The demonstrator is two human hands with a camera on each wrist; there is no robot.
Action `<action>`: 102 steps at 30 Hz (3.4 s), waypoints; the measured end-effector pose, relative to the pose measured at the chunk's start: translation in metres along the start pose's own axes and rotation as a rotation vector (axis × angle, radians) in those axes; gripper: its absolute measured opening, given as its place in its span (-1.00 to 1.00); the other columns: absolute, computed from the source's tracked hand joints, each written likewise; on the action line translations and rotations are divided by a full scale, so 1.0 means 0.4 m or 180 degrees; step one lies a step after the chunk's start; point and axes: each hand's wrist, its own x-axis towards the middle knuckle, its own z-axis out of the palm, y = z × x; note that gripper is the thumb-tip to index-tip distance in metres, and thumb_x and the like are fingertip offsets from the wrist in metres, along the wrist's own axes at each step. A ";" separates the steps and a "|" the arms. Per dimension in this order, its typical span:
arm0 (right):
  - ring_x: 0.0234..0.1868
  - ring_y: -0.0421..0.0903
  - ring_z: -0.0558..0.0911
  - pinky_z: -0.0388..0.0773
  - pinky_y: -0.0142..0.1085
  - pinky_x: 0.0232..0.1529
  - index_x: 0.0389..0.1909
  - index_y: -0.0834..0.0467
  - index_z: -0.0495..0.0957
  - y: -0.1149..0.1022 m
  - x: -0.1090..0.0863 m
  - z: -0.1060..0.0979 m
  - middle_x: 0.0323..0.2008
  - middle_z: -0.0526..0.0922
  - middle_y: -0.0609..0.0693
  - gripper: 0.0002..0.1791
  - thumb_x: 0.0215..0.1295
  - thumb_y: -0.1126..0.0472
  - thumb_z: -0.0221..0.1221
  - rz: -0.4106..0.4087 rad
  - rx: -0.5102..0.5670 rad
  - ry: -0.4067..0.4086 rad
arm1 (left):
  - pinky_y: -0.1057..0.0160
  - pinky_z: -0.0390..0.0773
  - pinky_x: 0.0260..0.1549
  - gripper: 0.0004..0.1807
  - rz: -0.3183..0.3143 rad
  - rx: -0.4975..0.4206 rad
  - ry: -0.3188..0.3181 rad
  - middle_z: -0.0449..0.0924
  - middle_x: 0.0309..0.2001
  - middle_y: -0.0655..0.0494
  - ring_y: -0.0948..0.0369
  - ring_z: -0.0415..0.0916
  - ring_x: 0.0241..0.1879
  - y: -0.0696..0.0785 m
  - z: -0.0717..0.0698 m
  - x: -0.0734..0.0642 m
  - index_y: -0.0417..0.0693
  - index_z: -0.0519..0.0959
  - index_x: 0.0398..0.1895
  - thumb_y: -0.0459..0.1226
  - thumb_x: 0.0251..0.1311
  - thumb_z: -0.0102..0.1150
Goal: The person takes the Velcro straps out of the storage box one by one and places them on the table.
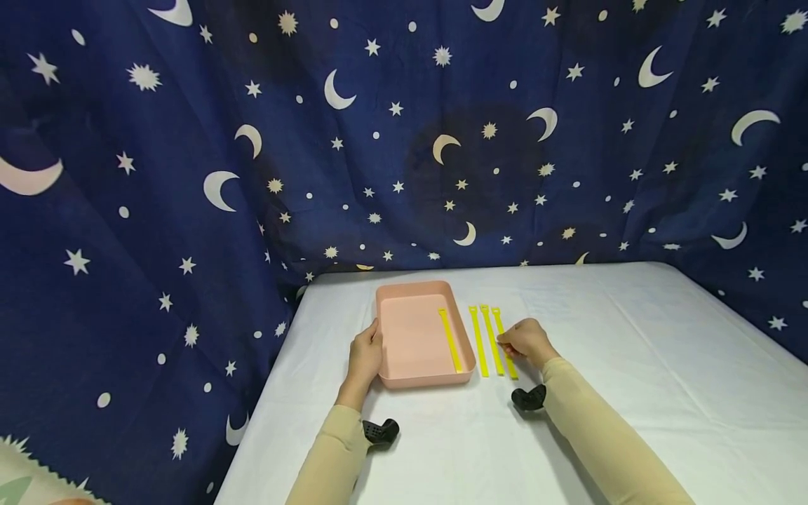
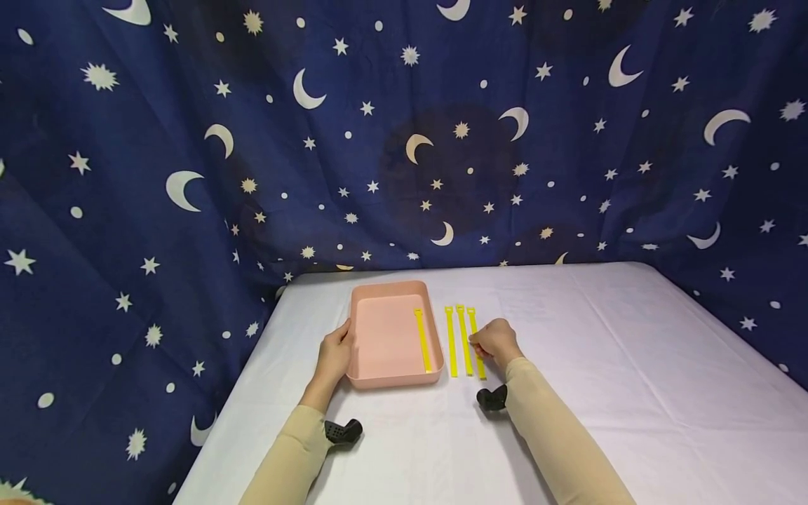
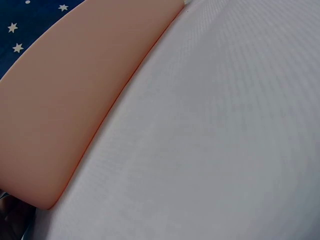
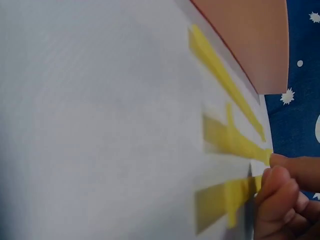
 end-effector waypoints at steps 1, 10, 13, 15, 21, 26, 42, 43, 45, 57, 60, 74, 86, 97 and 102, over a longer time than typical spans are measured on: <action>-0.62 -0.23 0.48 0.47 -0.44 -0.54 -0.26 0.40 0.58 -0.004 -0.001 -0.001 -0.65 0.54 -0.06 -0.82 0.36 0.30 0.19 -0.0035 -0.0022 -0.0016 | -0.09 0.32 0.41 -0.53 -0.0002 -0.0008 0.0007 0.35 0.42 -0.17 -0.14 0.26 0.44 0.000 0.000 0.001 -0.27 0.32 0.43 -0.30 0.53 -0.11; -0.66 -0.23 0.51 0.54 -0.44 -0.56 -0.42 0.35 0.55 -0.064 -0.010 0.019 -0.67 0.56 -0.04 -0.84 0.31 0.34 0.22 -0.0308 -0.0062 0.0016 | -0.07 0.32 0.41 -0.52 -0.0064 -0.0025 -0.0009 0.33 0.43 -0.15 -0.12 0.25 0.45 0.000 -0.005 0.005 -0.24 0.30 0.45 -0.28 0.54 -0.12; -0.65 -0.22 0.53 0.59 -0.42 -0.53 -0.41 0.39 0.55 -0.089 -0.020 0.035 -0.65 0.58 -0.02 -0.84 0.31 0.35 0.22 -0.0413 -0.0053 0.0018 | -0.06 0.31 0.42 -0.52 -0.0083 -0.0032 0.0000 0.33 0.43 -0.14 -0.11 0.25 0.45 -0.001 -0.007 0.005 -0.23 0.31 0.44 -0.27 0.54 -0.12; -0.63 -0.22 0.55 0.63 -0.40 -0.49 -0.39 0.39 0.56 -0.105 -0.026 0.046 -0.63 0.60 0.00 -0.85 0.31 0.35 0.22 -0.0450 -0.0068 0.0021 | -0.07 0.30 0.43 -0.52 -0.0087 -0.0041 -0.0004 0.33 0.44 -0.13 -0.11 0.24 0.46 -0.002 -0.007 0.005 -0.23 0.31 0.45 -0.27 0.54 -0.12; -0.61 -0.20 0.60 0.73 -0.30 -0.39 -0.39 0.38 0.56 -0.146 -0.038 0.078 -0.55 0.64 0.05 -0.85 0.31 0.36 0.24 -0.0517 -0.0092 0.0022 | -0.10 0.29 0.42 -0.52 -0.0061 -0.0012 -0.0010 0.34 0.43 -0.14 -0.13 0.25 0.45 -0.002 -0.006 0.004 -0.23 0.31 0.44 -0.28 0.54 -0.12; -0.65 -0.20 0.61 0.73 -0.32 -0.44 -0.39 0.44 0.61 -0.177 -0.043 0.104 -0.62 0.65 0.05 -0.85 0.29 0.38 0.23 -0.0666 -0.0236 0.0061 | -0.11 0.29 0.42 -0.53 -0.0040 -0.0005 0.0017 0.35 0.42 -0.14 -0.13 0.26 0.44 0.003 -0.006 0.002 -0.23 0.33 0.43 -0.29 0.53 -0.11; -0.54 -0.02 0.72 0.51 -0.42 -0.51 -0.48 0.39 0.71 -0.229 -0.054 0.178 -0.57 0.73 0.18 -0.83 0.21 0.34 0.31 -0.0842 -0.1160 0.0114 | -0.11 0.32 0.40 -0.52 -0.0034 0.0037 0.0004 0.36 0.41 -0.17 -0.15 0.28 0.42 0.012 -0.005 -0.001 -0.25 0.32 0.43 -0.31 0.52 -0.10; -0.55 -0.03 0.70 0.49 -0.43 -0.51 -0.49 0.38 0.71 -0.229 -0.052 0.181 -0.58 0.73 0.17 -0.84 0.20 0.34 0.31 -0.0832 -0.1194 0.0117 | -0.11 0.32 0.40 -0.52 -0.0036 0.0047 0.0003 0.36 0.41 -0.17 -0.14 0.28 0.43 0.012 -0.005 -0.001 -0.24 0.32 0.43 -0.31 0.52 -0.10; -0.58 -0.07 0.67 0.50 -0.43 -0.52 -0.53 0.36 0.69 -0.227 -0.048 0.187 -0.63 0.71 0.13 -0.84 0.17 0.35 0.32 -0.0857 -0.1289 0.0129 | -0.09 0.31 0.41 -0.52 -0.0054 0.0044 0.0003 0.36 0.41 -0.16 -0.13 0.28 0.43 0.012 -0.004 -0.001 -0.23 0.32 0.44 -0.31 0.52 -0.10; -0.50 0.00 0.55 0.50 -0.30 -0.47 -0.46 0.30 0.51 -0.231 -0.046 0.216 -0.52 0.58 0.12 -0.96 0.04 0.42 0.18 -0.1027 -0.1884 0.0279 | -0.08 0.31 0.41 -0.52 -0.0055 0.0038 -0.0018 0.33 0.42 -0.17 -0.12 0.26 0.44 0.011 -0.005 0.002 -0.25 0.30 0.44 -0.32 0.52 -0.12; -0.50 0.01 0.52 0.49 -0.29 -0.50 -0.44 0.31 0.52 -0.235 -0.046 0.228 -0.48 0.58 0.16 -0.96 0.08 0.45 0.11 -0.1128 -0.2031 0.0242 | -0.09 0.31 0.41 -0.52 -0.0038 0.0037 0.0008 0.34 0.42 -0.17 -0.13 0.27 0.43 0.012 -0.007 0.001 -0.25 0.31 0.44 -0.32 0.52 -0.11; -0.36 0.05 0.59 0.62 -0.15 -0.29 -0.33 0.34 0.63 -0.229 -0.044 0.263 -0.26 0.69 0.26 -0.85 0.33 0.42 0.08 -0.1023 -0.2376 0.0159 | -0.09 0.29 0.42 -0.51 -0.0033 0.0015 -0.0059 0.31 0.44 -0.16 -0.13 0.24 0.45 0.007 -0.009 0.004 -0.25 0.28 0.46 -0.29 0.54 -0.14; -0.43 -0.01 0.57 0.60 -0.17 -0.35 -0.36 0.31 0.62 -0.221 -0.052 0.270 -0.38 0.68 0.17 -0.84 0.33 0.42 0.07 -0.1101 -0.2340 0.0217 | -0.07 0.31 0.41 -0.51 -0.0034 0.0033 -0.0087 0.29 0.45 -0.17 -0.13 0.24 0.45 0.016 -0.013 0.003 -0.26 0.26 0.46 -0.29 0.55 -0.15; -0.42 0.02 0.52 0.53 -0.18 -0.35 -0.39 0.27 0.57 -0.219 -0.052 0.277 -0.43 0.59 0.11 -0.90 0.27 0.40 0.10 -0.0933 -0.2274 0.0204 | -0.08 0.30 0.42 -0.51 -0.0104 0.0055 -0.0064 0.30 0.45 -0.15 -0.13 0.25 0.45 0.010 -0.009 -0.001 -0.21 0.28 0.47 -0.28 0.55 -0.13; -0.42 0.05 0.54 0.56 -0.11 -0.36 -0.41 0.24 0.55 -0.212 -0.049 0.286 -0.44 0.59 0.10 -0.92 0.25 0.38 0.12 -0.0920 -0.2227 0.0278 | -0.10 0.30 0.41 -0.51 -0.0093 0.0057 -0.0067 0.31 0.44 -0.18 -0.15 0.24 0.45 0.007 -0.008 0.000 -0.23 0.28 0.46 -0.30 0.54 -0.13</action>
